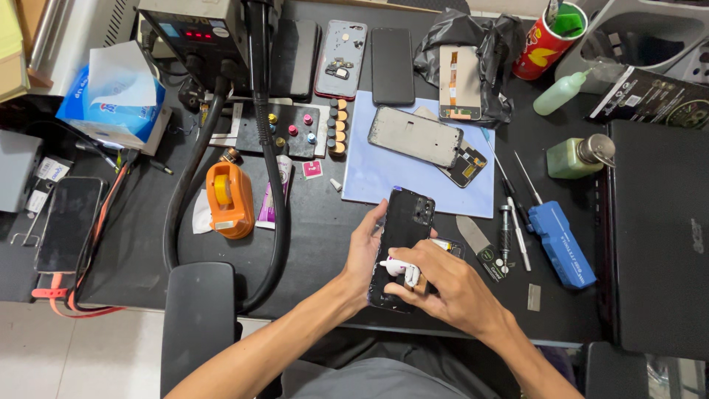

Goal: The person applies adhesive from a tube to the edges of a smartphone back cover and the internal frame of a disassembled phone. The person handles the back cover and the phone chassis while working at a cluttered desk.

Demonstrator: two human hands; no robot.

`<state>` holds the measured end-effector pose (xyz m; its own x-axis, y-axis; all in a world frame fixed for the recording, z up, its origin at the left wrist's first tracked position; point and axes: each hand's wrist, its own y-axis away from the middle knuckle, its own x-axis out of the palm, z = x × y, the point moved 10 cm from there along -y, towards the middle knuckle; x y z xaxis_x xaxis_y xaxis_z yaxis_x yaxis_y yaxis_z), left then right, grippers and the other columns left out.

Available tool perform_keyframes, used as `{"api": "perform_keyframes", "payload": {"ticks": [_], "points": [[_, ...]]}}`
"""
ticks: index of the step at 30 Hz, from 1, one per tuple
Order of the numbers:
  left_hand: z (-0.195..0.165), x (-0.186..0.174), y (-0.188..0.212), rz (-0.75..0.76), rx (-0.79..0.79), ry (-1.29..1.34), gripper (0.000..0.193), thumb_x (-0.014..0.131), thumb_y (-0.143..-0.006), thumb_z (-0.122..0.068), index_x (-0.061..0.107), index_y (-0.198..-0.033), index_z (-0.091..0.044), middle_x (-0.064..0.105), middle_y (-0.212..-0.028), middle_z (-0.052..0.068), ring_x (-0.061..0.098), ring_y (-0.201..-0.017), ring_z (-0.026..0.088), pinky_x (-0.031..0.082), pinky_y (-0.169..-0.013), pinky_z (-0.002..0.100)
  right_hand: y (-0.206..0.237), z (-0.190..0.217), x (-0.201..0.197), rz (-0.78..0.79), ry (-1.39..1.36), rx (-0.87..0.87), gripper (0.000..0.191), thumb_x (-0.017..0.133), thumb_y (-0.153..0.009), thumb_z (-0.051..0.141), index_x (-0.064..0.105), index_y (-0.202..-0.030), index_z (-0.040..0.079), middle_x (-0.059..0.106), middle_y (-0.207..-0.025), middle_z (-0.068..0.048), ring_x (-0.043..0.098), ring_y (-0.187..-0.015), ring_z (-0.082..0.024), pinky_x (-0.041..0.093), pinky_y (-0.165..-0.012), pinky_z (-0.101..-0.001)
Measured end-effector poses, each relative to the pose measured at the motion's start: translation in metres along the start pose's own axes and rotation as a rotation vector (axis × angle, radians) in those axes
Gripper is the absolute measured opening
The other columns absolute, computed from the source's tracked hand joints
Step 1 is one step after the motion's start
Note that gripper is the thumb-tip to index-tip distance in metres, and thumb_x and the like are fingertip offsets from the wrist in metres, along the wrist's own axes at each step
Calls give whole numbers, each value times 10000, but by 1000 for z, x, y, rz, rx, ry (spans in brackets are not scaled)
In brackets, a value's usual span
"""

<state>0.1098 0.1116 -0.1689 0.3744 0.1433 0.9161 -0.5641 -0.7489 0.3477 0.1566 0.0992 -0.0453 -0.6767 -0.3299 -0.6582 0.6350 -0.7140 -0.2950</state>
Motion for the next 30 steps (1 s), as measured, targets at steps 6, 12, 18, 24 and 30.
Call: {"api": "perform_keyframes", "payload": {"ticks": [6,12,18,24,30], "points": [[2,-6,-1,-57,-3,9,678,404,-1012,-601,678,-1173,-3,744,-1029,134,742,-858,230,621,-791,363,2,-6,2,13,-3,45,520,864,-802,240,647,-1234,50,646,-916,-69,661,-726,-229,560,-804,-359],[4,-9,0,-60,-10,-13,700,420,-1014,-610,677,-1212,11,746,-1057,127,732,-875,222,603,-808,339,1,-2,-2,-18,35,-9,515,857,-809,237,640,-1236,47,643,-925,-64,658,-751,-237,545,-865,-397],[6,-16,2,-106,-19,-70,677,438,-1002,-629,693,-1210,-37,740,-1000,105,721,-813,208,595,-746,333,-1,-4,-4,-21,21,18,512,865,-799,231,647,-1223,44,628,-899,-80,626,-755,-251,530,-709,-373],[9,-20,5,-158,-31,-58,641,465,-978,-634,694,-1167,-66,738,-970,85,715,-812,207,595,-736,337,-1,-5,-6,-20,0,30,502,860,-808,221,643,-1225,44,623,-882,-83,619,-740,-245,527,-676,-364],[12,-22,4,-181,-50,-56,647,489,-947,-650,692,-1155,-73,732,-945,94,710,-791,212,595,-721,345,-2,-5,-8,-31,5,24,506,859,-807,210,637,-1232,47,616,-880,-87,615,-732,-242,525,-660,-360]]}}
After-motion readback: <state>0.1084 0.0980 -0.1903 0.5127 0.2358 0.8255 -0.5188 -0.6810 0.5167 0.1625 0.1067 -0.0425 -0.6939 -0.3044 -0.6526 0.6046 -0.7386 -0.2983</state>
